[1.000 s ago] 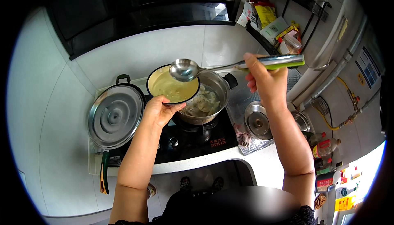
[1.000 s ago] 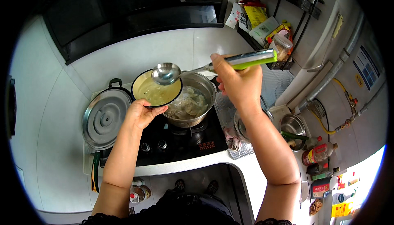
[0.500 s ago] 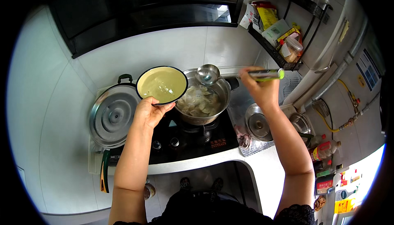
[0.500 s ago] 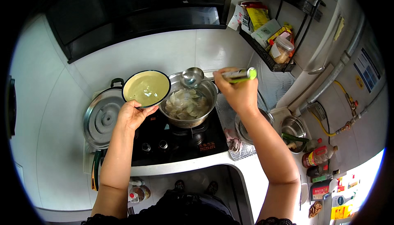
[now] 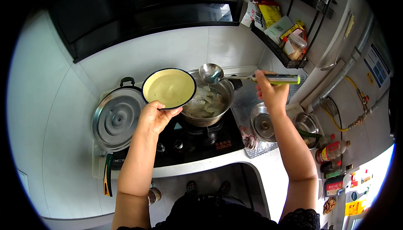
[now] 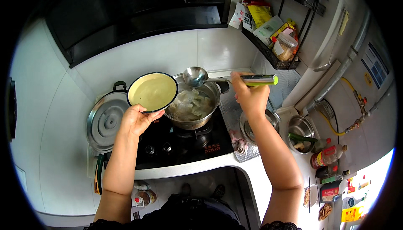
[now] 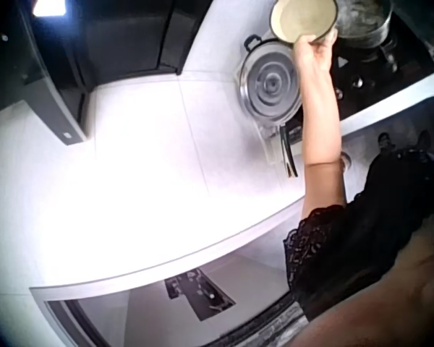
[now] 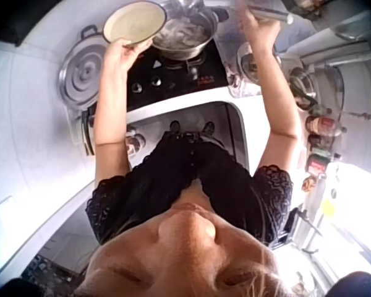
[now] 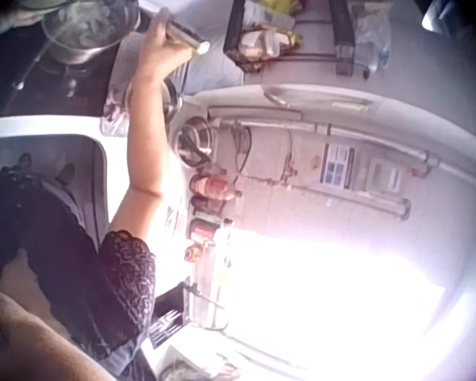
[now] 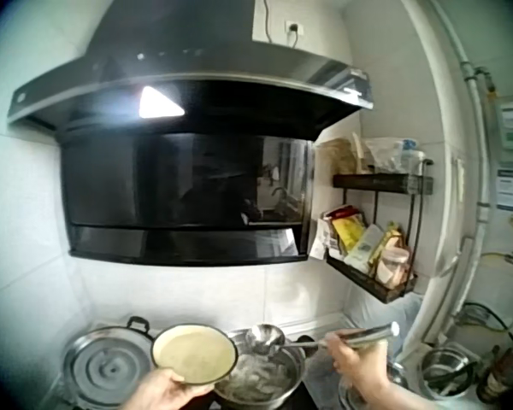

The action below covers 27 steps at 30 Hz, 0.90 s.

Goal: The person stirs dumplings in a pot on the stove, covers it, and then wipes the stovetop and surrounding counter with a cloth. They then ladle soup into a bowl and continue wiping the counter and wall before rinsing the cloth at the sink.

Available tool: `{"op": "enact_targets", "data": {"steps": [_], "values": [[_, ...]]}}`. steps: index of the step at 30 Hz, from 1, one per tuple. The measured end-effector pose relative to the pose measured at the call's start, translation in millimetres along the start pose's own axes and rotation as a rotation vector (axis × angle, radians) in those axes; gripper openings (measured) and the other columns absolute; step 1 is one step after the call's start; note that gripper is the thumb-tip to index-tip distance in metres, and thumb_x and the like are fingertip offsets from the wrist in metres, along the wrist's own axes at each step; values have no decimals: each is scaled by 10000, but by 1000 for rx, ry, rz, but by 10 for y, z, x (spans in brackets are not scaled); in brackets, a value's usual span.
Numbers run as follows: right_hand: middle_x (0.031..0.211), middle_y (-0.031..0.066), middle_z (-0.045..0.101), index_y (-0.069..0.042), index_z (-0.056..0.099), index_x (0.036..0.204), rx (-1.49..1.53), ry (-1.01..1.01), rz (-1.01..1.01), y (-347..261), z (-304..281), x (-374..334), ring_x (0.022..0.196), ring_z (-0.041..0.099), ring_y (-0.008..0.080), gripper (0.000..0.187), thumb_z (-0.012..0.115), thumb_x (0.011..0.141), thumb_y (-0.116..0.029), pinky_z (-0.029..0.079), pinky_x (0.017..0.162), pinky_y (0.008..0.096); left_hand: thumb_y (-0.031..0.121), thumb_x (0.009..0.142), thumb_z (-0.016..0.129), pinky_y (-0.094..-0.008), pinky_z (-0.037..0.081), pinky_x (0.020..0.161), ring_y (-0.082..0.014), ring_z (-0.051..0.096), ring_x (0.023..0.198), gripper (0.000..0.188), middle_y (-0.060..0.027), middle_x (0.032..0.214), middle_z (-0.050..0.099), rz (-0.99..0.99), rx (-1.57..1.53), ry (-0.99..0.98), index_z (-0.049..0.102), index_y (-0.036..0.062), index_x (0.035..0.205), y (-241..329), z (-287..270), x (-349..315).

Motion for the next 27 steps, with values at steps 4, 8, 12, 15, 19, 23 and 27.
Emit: {"op": "enact_targets", "data": {"steps": [4,8,12,15,19,23,27], "values": [[591,11,561,3,675,862,50,37,-86,-225,-142,22,459,506,66,229,703,811,-219,398,402,210,-87,754,409,-621,440,943,-483,465,1119,464,-290,1229,396,-16,26,-26,328,-123,1210,-156,121,-18],[600,9,559,5,668,875,86,35,-169,-460,-325,-45,461,498,61,222,694,823,-210,392,416,195,-84,761,417,-608,468,916,-467,488,1096,442,-278,1213,415,-86,68,-57,348,-121,1196,-344,304,-57],[610,6,562,-4,669,879,59,54,-213,-493,-584,-211,463,486,46,200,693,825,-195,386,429,187,-79,766,426,-597,491,892,-450,507,1079,424,-274,1187,437,-151,80,-132,368,-118,1185,-624,445,-33],[668,25,615,1,658,900,23,-22,-374,-299,-886,-350,537,538,65,178,701,807,-145,406,457,179,-80,767,429,-576,526,857,-445,538,1050,391,-265,1156,464,-235,130,-178,391,-129,1152,-883,633,-44],[796,91,654,-34,664,940,-600,-95,-1237,-336,-1366,-610,561,591,164,238,738,715,-67,469,473,259,-53,782,432,-535,557,833,-492,539,1040,431,-319,1174,460,-311,218,-247,344,-175,1186,-1330,887,-74],[741,56,583,-68,671,939,-612,-200,-1128,-78,-1808,-1000,568,556,168,293,781,668,-75,460,474,273,-49,773,391,-537,545,854,-439,559,1050,453,-290,1202,483,-417,290,-330,363,-143,1215,-1815,1006,-59],[780,30,556,-82,668,980,-876,-282,-1236,159,-2284,-1458,628,543,147,291,692,690,-75,477,493,246,-46,763,384,-520,535,881,-428,563,1055,477,-273,1202,497,-559,300,-381,364,-132,1232,-2405,1190,-147]]}}
Point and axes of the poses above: each hand's wrist, its own x-axis towards the middle knuckle, its own z-axis out of the palm, y = z × x, the point moved 2 cm from there along x, towards the middle knuckle
